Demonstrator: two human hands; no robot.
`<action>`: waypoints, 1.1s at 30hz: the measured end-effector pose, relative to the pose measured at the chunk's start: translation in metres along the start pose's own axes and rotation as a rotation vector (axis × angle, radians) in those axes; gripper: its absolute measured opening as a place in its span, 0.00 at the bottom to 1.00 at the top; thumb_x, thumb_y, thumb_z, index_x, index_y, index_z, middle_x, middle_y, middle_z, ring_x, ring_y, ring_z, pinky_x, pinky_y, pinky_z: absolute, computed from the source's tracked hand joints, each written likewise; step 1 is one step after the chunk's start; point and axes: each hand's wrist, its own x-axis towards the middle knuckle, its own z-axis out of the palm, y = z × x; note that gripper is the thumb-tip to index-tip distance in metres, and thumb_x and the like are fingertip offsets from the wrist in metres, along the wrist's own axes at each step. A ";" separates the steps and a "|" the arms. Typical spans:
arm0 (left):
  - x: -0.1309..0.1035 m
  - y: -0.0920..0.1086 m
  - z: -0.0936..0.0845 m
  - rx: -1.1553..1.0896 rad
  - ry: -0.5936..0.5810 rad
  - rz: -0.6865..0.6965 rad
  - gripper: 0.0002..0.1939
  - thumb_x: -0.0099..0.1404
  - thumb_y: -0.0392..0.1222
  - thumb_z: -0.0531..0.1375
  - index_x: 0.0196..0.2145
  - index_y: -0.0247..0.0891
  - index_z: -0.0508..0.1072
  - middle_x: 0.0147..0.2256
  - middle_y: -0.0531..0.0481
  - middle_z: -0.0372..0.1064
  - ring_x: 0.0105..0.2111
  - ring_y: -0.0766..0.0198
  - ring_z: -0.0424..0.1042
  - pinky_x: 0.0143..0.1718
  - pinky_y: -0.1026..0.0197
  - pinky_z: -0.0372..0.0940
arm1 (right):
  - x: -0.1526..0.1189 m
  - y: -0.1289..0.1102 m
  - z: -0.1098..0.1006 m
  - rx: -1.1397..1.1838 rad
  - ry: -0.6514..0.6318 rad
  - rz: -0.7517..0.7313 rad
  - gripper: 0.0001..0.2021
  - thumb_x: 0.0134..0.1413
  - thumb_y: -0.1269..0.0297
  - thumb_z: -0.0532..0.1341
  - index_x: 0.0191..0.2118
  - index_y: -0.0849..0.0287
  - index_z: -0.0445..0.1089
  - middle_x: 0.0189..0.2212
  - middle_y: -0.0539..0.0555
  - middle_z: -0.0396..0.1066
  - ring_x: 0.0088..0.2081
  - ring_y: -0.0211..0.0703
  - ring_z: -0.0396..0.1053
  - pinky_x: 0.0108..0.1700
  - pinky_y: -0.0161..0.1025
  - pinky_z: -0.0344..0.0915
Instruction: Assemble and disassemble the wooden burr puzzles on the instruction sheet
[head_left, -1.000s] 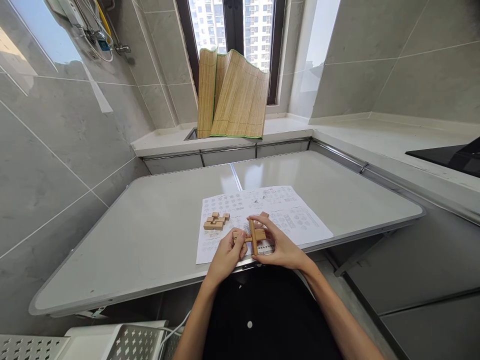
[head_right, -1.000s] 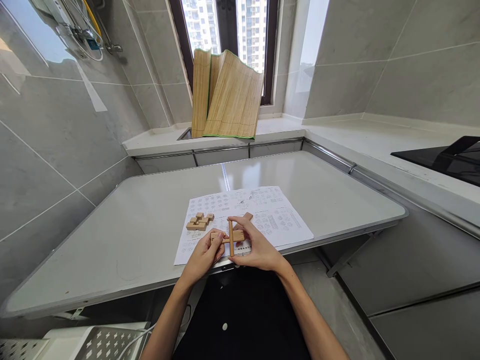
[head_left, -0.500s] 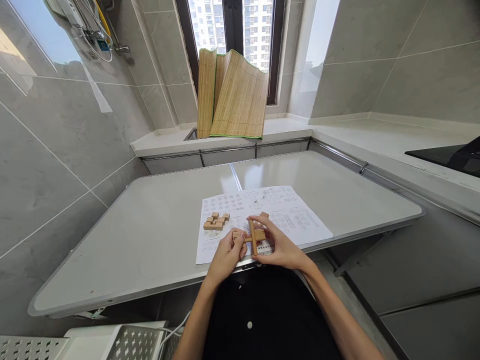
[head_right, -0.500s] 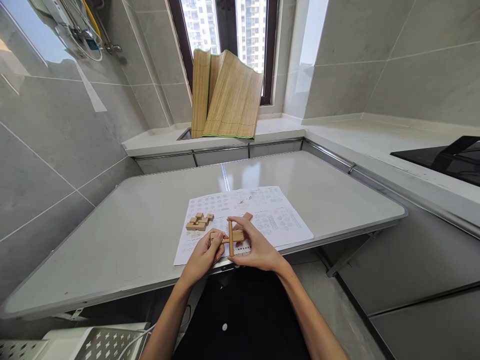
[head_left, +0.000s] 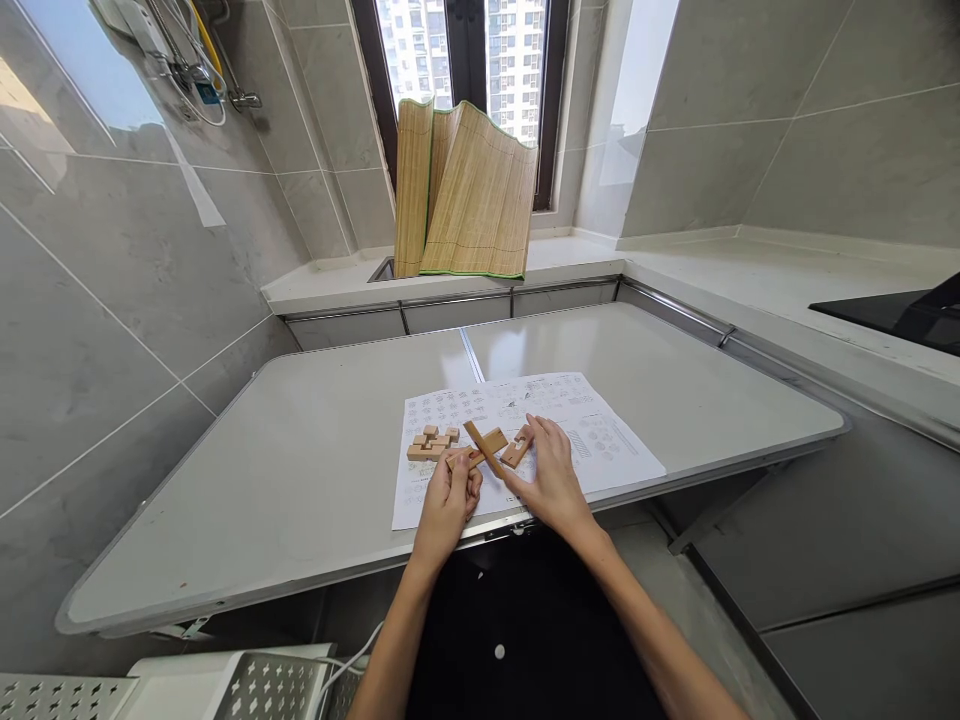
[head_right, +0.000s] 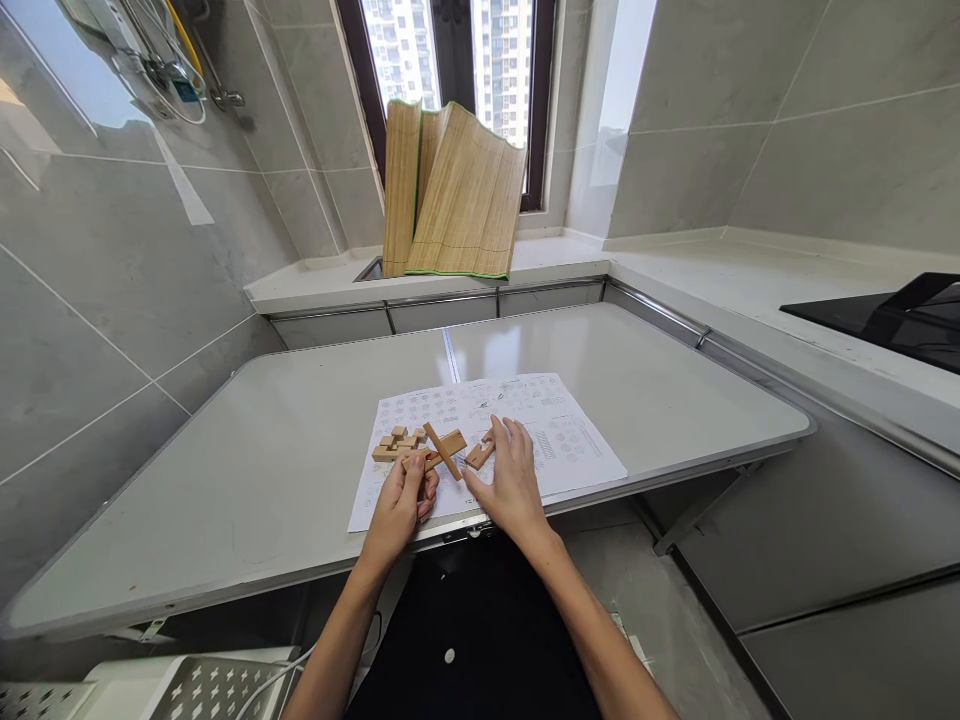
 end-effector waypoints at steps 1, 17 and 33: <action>0.000 0.000 0.000 -0.005 0.007 0.001 0.26 0.73 0.69 0.54 0.45 0.41 0.64 0.25 0.61 0.58 0.17 0.73 0.51 0.19 0.68 0.48 | 0.000 0.000 0.004 -0.002 0.015 0.017 0.38 0.61 0.55 0.65 0.72 0.59 0.54 0.69 0.69 0.57 0.73 0.70 0.47 0.71 0.72 0.51; -0.005 0.006 0.000 0.054 -0.008 -0.009 0.24 0.74 0.66 0.55 0.36 0.41 0.62 0.22 0.60 0.60 0.18 0.71 0.53 0.21 0.66 0.50 | 0.010 -0.011 -0.030 0.719 0.060 0.381 0.41 0.49 0.52 0.76 0.66 0.47 0.61 0.65 0.59 0.60 0.57 0.59 0.77 0.59 0.54 0.76; -0.006 0.016 0.000 0.017 -0.047 -0.042 0.26 0.70 0.68 0.59 0.35 0.40 0.69 0.19 0.61 0.54 0.18 0.70 0.49 0.22 0.65 0.48 | 0.028 -0.015 -0.072 1.107 -0.350 0.533 0.22 0.60 0.47 0.72 0.53 0.53 0.74 0.31 0.49 0.73 0.22 0.34 0.67 0.15 0.27 0.56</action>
